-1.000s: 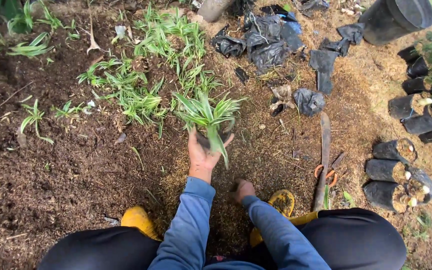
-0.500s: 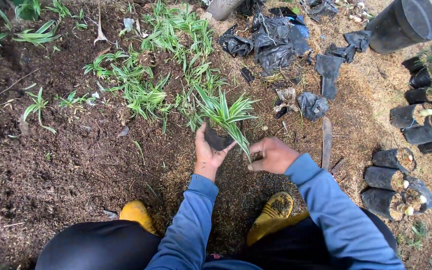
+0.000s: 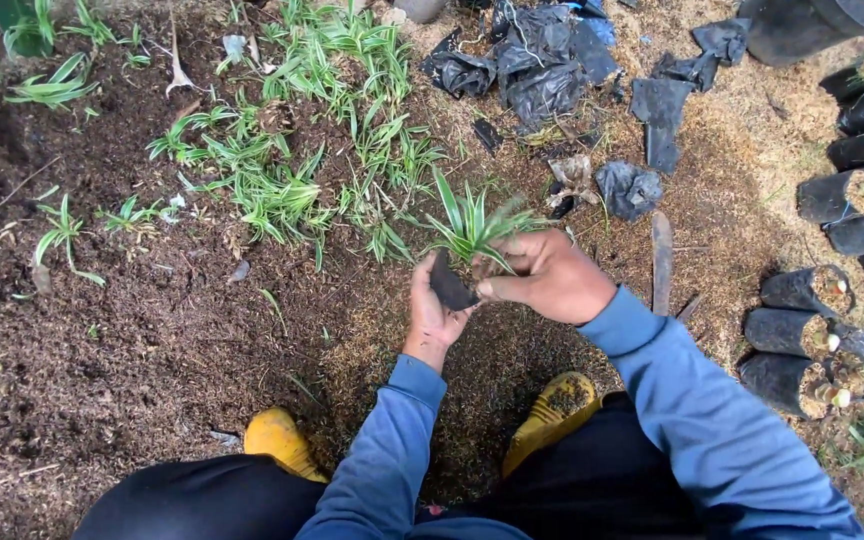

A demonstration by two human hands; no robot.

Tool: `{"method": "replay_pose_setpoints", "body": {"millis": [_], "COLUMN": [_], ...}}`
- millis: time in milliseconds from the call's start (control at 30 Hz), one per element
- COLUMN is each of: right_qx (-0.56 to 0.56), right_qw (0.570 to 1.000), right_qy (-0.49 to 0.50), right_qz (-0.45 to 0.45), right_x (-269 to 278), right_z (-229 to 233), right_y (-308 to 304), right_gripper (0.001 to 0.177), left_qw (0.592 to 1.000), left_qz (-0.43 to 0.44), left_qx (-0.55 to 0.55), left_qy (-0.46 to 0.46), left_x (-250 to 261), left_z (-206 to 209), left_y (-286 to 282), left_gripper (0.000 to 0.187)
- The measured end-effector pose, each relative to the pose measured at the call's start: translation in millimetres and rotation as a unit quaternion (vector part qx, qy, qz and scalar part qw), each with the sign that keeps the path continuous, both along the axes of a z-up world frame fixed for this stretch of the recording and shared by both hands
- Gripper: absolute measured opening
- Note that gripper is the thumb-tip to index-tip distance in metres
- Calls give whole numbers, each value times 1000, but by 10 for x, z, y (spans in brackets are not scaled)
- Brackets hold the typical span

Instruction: Transplanting small spider plant seedlings from the ground into individual nursery bags filled with soil.

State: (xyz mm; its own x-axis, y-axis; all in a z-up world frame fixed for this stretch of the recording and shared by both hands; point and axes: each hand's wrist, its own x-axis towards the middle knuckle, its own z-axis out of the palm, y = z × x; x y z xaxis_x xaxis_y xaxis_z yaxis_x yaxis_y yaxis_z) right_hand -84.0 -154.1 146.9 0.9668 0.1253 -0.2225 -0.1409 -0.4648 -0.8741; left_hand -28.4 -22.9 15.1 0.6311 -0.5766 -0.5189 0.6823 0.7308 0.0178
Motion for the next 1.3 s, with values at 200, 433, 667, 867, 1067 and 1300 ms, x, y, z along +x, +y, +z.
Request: {"method": "replay_pose_setpoints", "body": {"millis": [200,433,667,867,1067,1300], "right_qx": [-38,-180,-231,-196,-250,-375], "right_qw": [987,965,948,942,921,896], "right_qy": [-120,-175,-205,-267,-293,-226], "right_qz": [-101,-74,-77,-56,-51,-76], "right_x": [60,-21,-81,-32,-21,-108], "right_z": [-32,-181,-367,-346,-469,-266], "right_y": [130,31,-94,-55,-52,121], "right_gripper": [24,26,21,25,18,25], "left_qw": [1000,999,997,995,995,997], "left_qz": [21,38,58,50,59,61], "left_qx": [-11,5,19,27,36,50], "left_qy": [13,35,56,80,71,21], "left_x": [-17,-40,-61,-87,-66,-67], "left_z": [-123,-327,-351,-325,-151,10], "left_y": [-202,-337,-408,-408,-376,-347], "left_gripper": [37,31,34,34,32,35]}}
